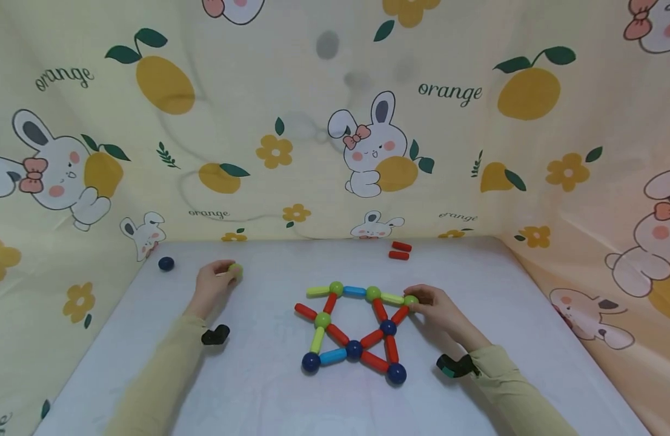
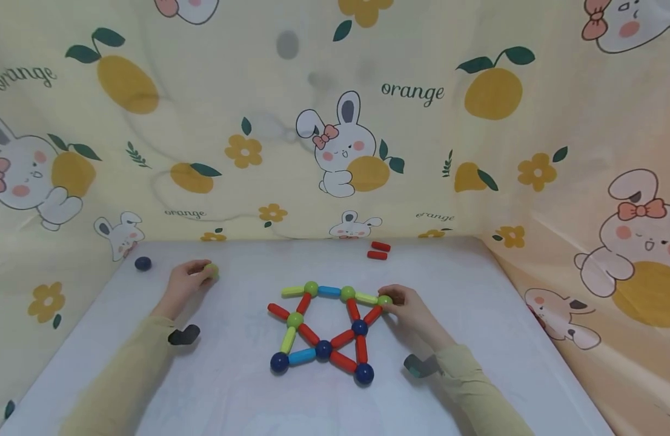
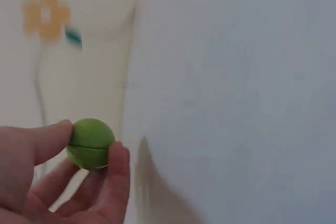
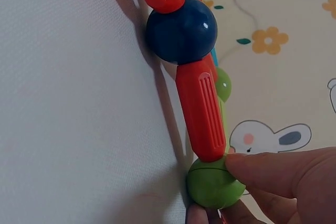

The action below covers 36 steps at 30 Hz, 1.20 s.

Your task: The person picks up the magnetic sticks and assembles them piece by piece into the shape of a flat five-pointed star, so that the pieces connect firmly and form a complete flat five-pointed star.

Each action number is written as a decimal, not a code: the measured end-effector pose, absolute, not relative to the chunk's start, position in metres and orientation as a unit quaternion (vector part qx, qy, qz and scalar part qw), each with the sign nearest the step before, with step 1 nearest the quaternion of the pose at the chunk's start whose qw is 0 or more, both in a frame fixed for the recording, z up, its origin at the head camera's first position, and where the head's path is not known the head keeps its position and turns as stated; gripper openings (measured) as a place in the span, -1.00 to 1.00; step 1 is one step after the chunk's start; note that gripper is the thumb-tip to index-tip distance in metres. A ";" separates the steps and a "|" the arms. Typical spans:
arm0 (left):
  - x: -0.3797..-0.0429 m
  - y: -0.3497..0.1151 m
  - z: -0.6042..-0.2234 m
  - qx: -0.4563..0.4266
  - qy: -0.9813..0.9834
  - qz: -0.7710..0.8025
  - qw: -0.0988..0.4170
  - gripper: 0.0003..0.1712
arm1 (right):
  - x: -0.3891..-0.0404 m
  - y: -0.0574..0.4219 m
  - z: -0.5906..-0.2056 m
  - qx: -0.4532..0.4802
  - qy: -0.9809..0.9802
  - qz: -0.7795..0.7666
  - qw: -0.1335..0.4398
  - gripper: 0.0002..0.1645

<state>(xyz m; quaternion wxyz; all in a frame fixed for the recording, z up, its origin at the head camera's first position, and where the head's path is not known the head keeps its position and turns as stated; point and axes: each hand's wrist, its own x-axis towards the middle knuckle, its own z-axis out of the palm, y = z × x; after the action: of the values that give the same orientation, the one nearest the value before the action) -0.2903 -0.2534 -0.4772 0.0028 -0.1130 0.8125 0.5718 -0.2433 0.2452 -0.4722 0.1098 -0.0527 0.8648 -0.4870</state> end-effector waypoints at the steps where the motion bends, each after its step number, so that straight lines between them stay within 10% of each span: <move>1: -0.286 -0.246 -0.478 -0.108 0.801 0.589 0.017 -0.53 | -0.243 0.245 -0.472 -0.052 0.865 -0.487 0.110 -0.57; 19: -0.246 -0.159 -0.496 -0.059 0.747 0.652 0.114 -0.64 | -0.250 0.250 -0.472 -0.062 0.864 -0.482 0.128 -0.56; 36: -0.254 -0.134 -0.495 -0.048 0.749 0.657 0.069 -0.68 | -0.258 0.254 -0.471 -0.064 0.864 -0.473 0.159 -0.55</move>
<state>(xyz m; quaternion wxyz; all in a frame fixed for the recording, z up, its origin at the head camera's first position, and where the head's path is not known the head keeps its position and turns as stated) -0.2539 -0.1341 -0.4952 0.0691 -0.0482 0.7493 0.6568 -0.2580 0.2538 -0.4708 0.1586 -0.0640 0.8641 -0.4735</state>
